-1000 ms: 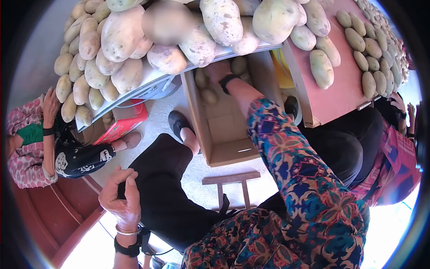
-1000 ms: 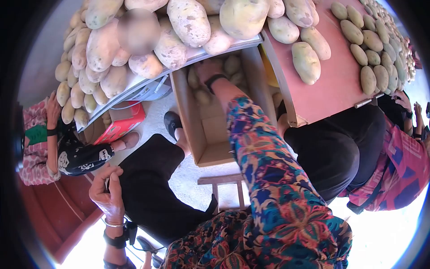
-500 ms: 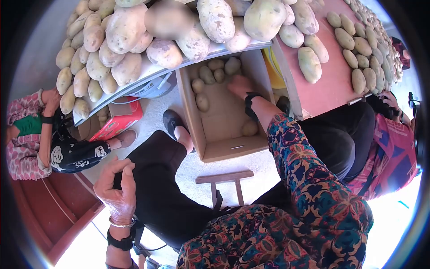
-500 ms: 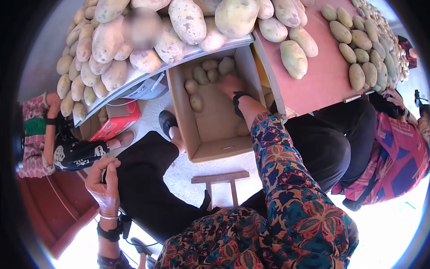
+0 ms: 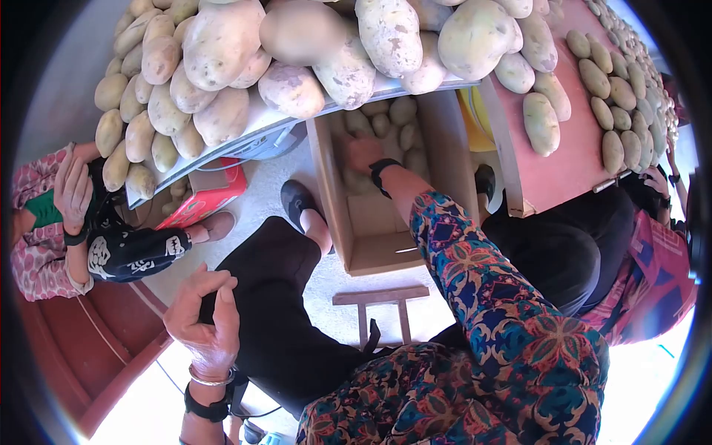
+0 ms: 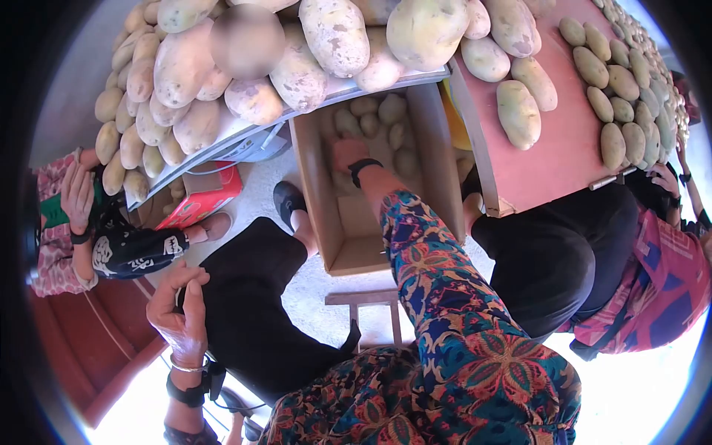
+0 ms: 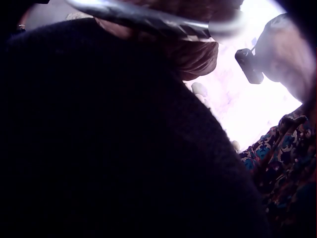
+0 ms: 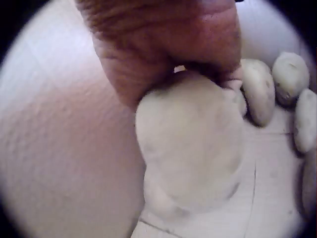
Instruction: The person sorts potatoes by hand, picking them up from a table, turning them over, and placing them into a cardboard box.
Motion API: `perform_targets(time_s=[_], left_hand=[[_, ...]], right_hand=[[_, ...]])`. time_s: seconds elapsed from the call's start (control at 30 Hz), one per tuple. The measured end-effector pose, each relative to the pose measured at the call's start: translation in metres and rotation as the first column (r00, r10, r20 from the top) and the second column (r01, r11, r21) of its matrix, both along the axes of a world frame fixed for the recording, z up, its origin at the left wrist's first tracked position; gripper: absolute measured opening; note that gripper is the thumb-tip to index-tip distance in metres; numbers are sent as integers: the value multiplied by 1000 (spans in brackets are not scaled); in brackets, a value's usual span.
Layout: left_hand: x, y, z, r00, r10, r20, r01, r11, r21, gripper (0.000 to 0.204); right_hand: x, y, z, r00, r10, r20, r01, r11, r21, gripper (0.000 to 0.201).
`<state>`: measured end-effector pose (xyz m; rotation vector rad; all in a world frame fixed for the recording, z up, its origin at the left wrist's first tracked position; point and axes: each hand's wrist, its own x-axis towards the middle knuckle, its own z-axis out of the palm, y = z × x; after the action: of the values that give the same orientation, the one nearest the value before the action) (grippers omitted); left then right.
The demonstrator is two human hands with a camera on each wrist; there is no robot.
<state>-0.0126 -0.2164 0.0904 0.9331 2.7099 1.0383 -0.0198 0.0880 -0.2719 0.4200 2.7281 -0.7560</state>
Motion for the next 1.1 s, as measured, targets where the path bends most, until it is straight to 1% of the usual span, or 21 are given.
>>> perform_targets(time_s=[0.03,0.17,0.2,0.27,0.3,0.33,0.37,0.43,0.53,0.57,0.63,0.67,0.73,0.77,0.83,0.87,0.9,0.97,1.03,1.07,1.1], left_hand=[[2,0,1,1000,2,2,-2,1000,3,9],[9,-2,3,1000,-2,15,1,1000,22,9],[9,-4,2,1000,3,13,-3,1000,23,9],[13,-6,4,999,27,19,-27,999,20,10],[14,-6,4,999,28,22,-28,999,22,10],[14,-5,4,1000,10,10,-10,999,33,9],[14,-3,4,1000,-8,-3,9,999,43,9],[14,1,2,999,-18,-30,19,999,30,9],[16,16,7,993,-110,39,109,994,30,14],[17,22,8,993,-109,38,108,994,32,14],[20,36,11,971,-178,157,186,982,-37,28],[22,44,14,972,-179,154,186,982,-32,28],[28,62,19,940,-340,-3,334,923,-191,50],[30,71,16,938,-345,5,340,922,-184,50],[30,91,12,893,-414,-178,391,908,-153,56],[29,100,11,869,-435,-238,411,900,-143,58],[25,109,18,877,-449,-174,421,890,-173,56],[15,122,18,880,-462,-107,435,877,-203,55],[4,130,15,912,-398,-102,398,917,-21,67],[2,134,18,927,-357,113,345,932,114,68],[-3,135,17,925,-361,117,348,930,115,68]], right_hand=[[14,-3,-1,997,-69,-31,69,998,-7,53],[54,10,7,998,-46,32,47,998,-36,55],[54,22,-5,972,-93,216,109,992,-64,55],[69,43,-9,910,-128,394,171,982,-76,55],[83,55,-4,896,-221,385,363,864,-349,54],[90,62,7,863,-309,399,499,640,-584,55],[92,63,16,863,-311,397,499,643,-581,55],[95,59,52,759,-470,450,646,464,-606,52],[84,55,102,771,-311,555,636,357,-684,51],[81,54,117,772,-311,554,635,360,-683,51],[75,51,150,838,49,544,502,326,-802,53],[73,47,169,838,46,543,500,330,-801,53],[80,27,220,927,160,340,289,277,-916,61],[82,19,241,924,154,350,299,279,-912,61],[86,6,276,988,144,57,27,203,-979,69],[89,5,289,989,132,65,37,206,-978,69],[90,4,299,991,135,-4,-26,167,-986,72],[90,10,298,989,131,-72,-89,128,-988,74],[89,25,281,994,87,-71,-40,-314,-949,74],[86,33,260,995,95,-17,22,-396,-918,74],[81,40,232,992,77,96,114,-288,-951,71]])
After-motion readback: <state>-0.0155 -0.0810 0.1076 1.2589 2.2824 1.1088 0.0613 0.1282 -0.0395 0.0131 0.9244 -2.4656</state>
